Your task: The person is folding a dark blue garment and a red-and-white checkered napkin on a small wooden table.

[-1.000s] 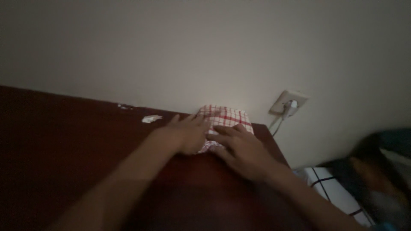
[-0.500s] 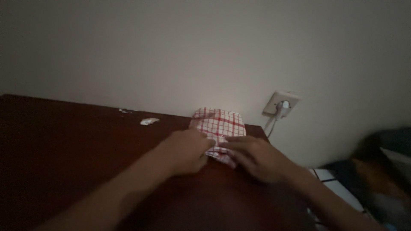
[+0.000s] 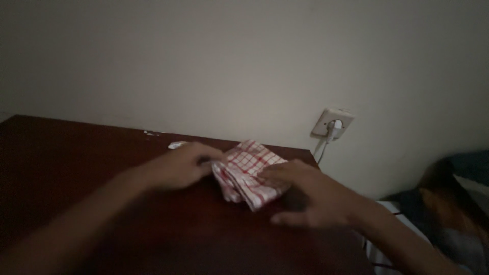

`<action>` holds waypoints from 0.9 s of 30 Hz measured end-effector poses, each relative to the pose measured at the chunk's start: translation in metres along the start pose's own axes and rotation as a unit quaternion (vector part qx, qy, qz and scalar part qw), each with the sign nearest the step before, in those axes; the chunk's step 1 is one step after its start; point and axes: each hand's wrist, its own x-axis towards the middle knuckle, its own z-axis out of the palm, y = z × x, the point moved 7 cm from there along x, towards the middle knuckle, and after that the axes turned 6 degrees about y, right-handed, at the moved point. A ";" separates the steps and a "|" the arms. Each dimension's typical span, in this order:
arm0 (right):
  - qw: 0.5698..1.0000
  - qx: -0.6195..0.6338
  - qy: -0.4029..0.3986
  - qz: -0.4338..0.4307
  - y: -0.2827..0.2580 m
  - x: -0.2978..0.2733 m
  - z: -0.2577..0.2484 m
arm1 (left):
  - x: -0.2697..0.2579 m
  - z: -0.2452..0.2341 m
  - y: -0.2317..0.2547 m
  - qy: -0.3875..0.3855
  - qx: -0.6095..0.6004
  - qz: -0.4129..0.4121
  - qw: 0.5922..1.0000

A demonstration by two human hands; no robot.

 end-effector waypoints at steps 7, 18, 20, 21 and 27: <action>0.997 0.006 0.010 -0.071 -0.001 0.011 0.015 | -0.006 -0.011 -0.001 0.005 -0.037 -0.142 0.989; 0.995 -0.088 0.033 0.043 0.009 0.035 0.019 | -0.034 -0.001 0.077 0.066 0.140 0.222 0.963; 0.995 -0.095 0.028 0.026 0.009 0.032 0.025 | -0.032 -0.003 0.071 0.054 0.140 0.178 0.972; 0.994 -0.102 0.023 0.008 0.008 0.029 0.027 | -0.029 -0.003 0.066 0.044 0.141 0.134 0.980; 0.993 -0.076 0.065 -0.055 -0.013 0.029 0.022 | -0.027 -0.017 0.055 0.025 0.045 0.004 0.999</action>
